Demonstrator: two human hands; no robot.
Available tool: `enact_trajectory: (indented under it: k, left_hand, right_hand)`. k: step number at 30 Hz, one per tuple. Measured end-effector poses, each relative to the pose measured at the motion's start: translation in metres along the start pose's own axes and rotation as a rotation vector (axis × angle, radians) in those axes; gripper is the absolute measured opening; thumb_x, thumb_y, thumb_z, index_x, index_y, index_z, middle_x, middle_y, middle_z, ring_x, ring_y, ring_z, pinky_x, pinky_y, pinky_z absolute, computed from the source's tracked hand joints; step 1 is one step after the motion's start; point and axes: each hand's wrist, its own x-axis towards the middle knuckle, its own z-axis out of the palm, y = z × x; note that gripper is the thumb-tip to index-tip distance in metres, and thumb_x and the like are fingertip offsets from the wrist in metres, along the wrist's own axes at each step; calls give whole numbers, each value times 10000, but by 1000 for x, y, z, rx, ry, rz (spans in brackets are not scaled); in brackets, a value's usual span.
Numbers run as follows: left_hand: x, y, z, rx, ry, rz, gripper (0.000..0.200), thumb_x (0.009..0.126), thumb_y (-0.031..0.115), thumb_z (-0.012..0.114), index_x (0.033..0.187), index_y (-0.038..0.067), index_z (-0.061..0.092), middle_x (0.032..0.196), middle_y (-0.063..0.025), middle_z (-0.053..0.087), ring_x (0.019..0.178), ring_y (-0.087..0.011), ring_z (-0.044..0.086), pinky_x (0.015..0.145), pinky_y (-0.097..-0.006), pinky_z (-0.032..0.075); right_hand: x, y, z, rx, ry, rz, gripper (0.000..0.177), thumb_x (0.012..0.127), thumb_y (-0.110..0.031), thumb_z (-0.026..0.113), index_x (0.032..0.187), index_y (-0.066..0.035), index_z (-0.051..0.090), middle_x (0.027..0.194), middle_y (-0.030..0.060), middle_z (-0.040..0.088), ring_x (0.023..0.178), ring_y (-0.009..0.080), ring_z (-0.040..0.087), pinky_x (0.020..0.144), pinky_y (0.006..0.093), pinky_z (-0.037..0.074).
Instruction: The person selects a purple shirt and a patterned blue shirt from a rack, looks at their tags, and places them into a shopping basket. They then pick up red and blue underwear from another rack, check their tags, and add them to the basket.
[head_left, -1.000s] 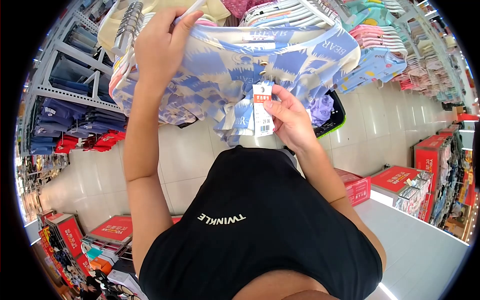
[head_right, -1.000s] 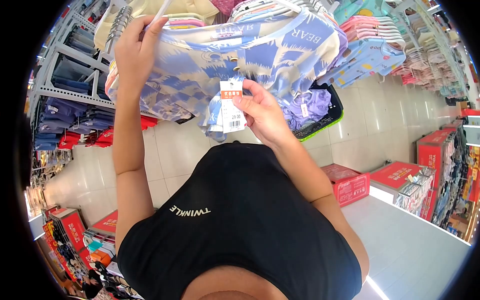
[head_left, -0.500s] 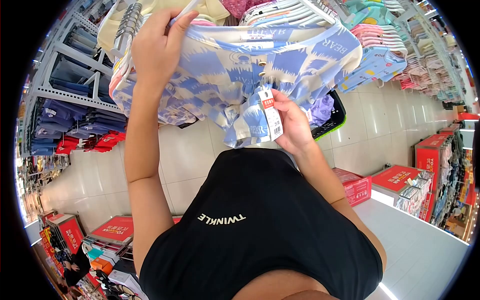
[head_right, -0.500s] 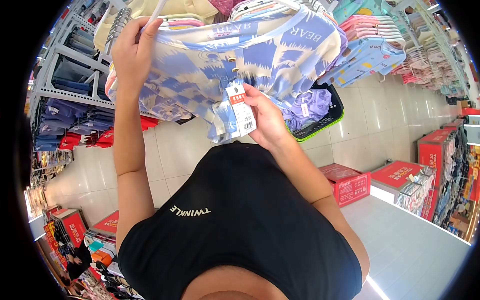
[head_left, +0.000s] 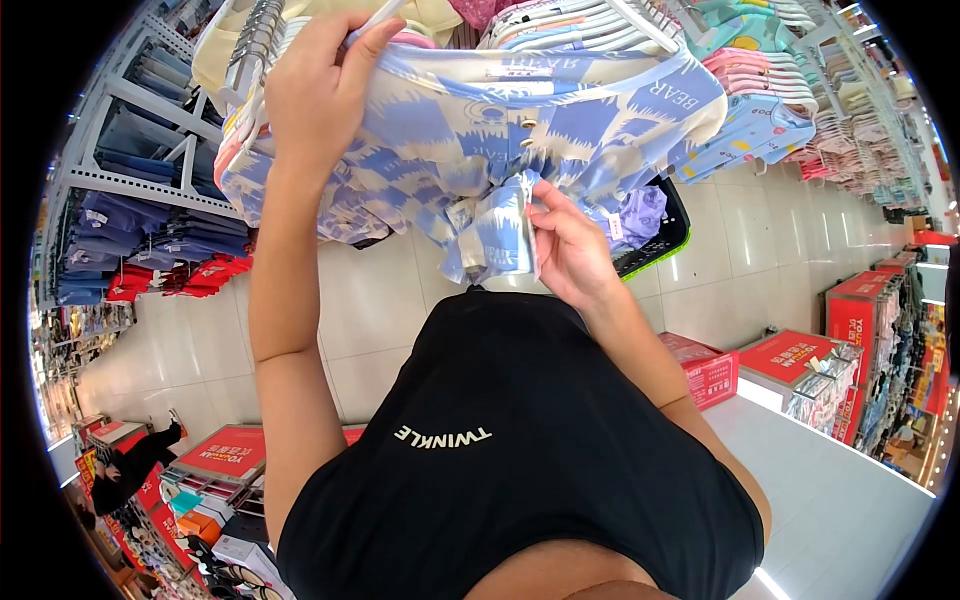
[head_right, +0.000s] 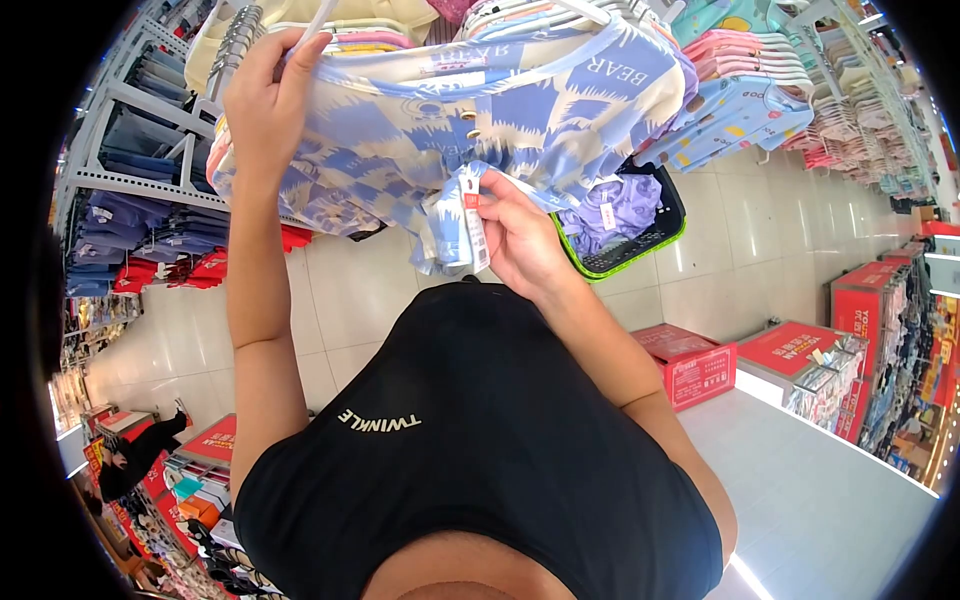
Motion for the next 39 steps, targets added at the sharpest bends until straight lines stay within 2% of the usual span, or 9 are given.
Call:
enact_trajectory:
  k: [7, 13, 15, 19, 24, 30, 34, 36, 39]
  left_hand:
    - [1, 3, 0, 24, -25, 14, 221, 885, 224, 665, 942, 10, 663, 745, -27, 596, 626, -102, 491, 578, -239, 397]
    - [3, 2, 2, 20, -10, 20, 224, 890, 226, 661, 945, 9, 661, 738, -27, 596, 624, -102, 493, 582, -238, 402]
    - [4, 1, 3, 17, -4, 35, 224, 892, 226, 660, 949, 9, 661, 738, -25, 595, 626, -100, 493, 584, -235, 403]
    - [5, 0, 4, -10, -11, 25, 223, 894, 219, 662, 957, 5, 660, 753, -19, 597, 646, -90, 498, 594, -225, 403]
    - [6, -3, 6, -20, 2, 44, 222, 890, 211, 668, 959, 0, 659, 767, -21, 602, 648, -88, 499, 596, -222, 405]
    - [5, -3, 5, -25, -12, 33, 223, 885, 205, 674, 966, -2, 659, 782, -25, 616, 659, -89, 510, 607, -223, 415]
    - [5, -3, 6, -25, -24, 25, 222, 885, 203, 674, 970, -1, 660, 790, -29, 623, 666, -89, 517, 613, -224, 422]
    - [4, -3, 6, -25, -8, 46, 222, 885, 202, 674, 971, -2, 660, 791, -29, 624, 666, -89, 518, 613, -223, 422]
    - [4, -3, 6, -47, -1, 39, 221, 886, 202, 672, 971, -2, 661, 794, -29, 626, 667, -90, 518, 613, -223, 422]
  right_hand:
    - [0, 2, 0, 49, 40, -4, 308, 957, -90, 416, 1252, -23, 478, 1101, 84, 619, 998, 161, 615, 873, 311, 509]
    - [2, -1, -5, -8, -114, 4, 363, 941, -212, 461, 1248, -22, 503, 1087, 88, 632, 930, 180, 643, 794, 326, 534]
    - [2, -1, -14, 141, -182, 109, 520, 919, -308, 454, 1325, 16, 442, 1188, 136, 609, 1045, 223, 621, 872, 347, 513]
    - [0, -4, -10, 193, -224, 137, 537, 922, -331, 425, 1333, 14, 436, 1208, 142, 603, 1087, 243, 605, 932, 380, 478]
    - [-3, -6, 4, 267, -197, 147, 565, 922, -346, 412, 1380, -15, 384, 1355, 160, 500, 1273, 311, 467, 1085, 470, 327]
    - [-2, -2, 7, 190, -205, 111, 590, 921, -350, 408, 1424, -55, 321, 1430, 166, 414, 1323, 328, 402, 1108, 520, 279]
    - [-3, -2, 4, 198, -195, 115, 590, 921, -348, 403, 1424, -52, 319, 1419, 165, 426, 1317, 332, 409, 1104, 519, 286]
    - [-4, -2, 7, 210, -153, 112, 512, 941, -330, 363, 1374, -58, 385, 1346, 144, 497, 1214, 311, 504, 976, 488, 420]
    - [-4, -2, 6, 190, -158, 102, 507, 939, -332, 369, 1366, -59, 392, 1328, 143, 508, 1195, 307, 513, 965, 485, 426]
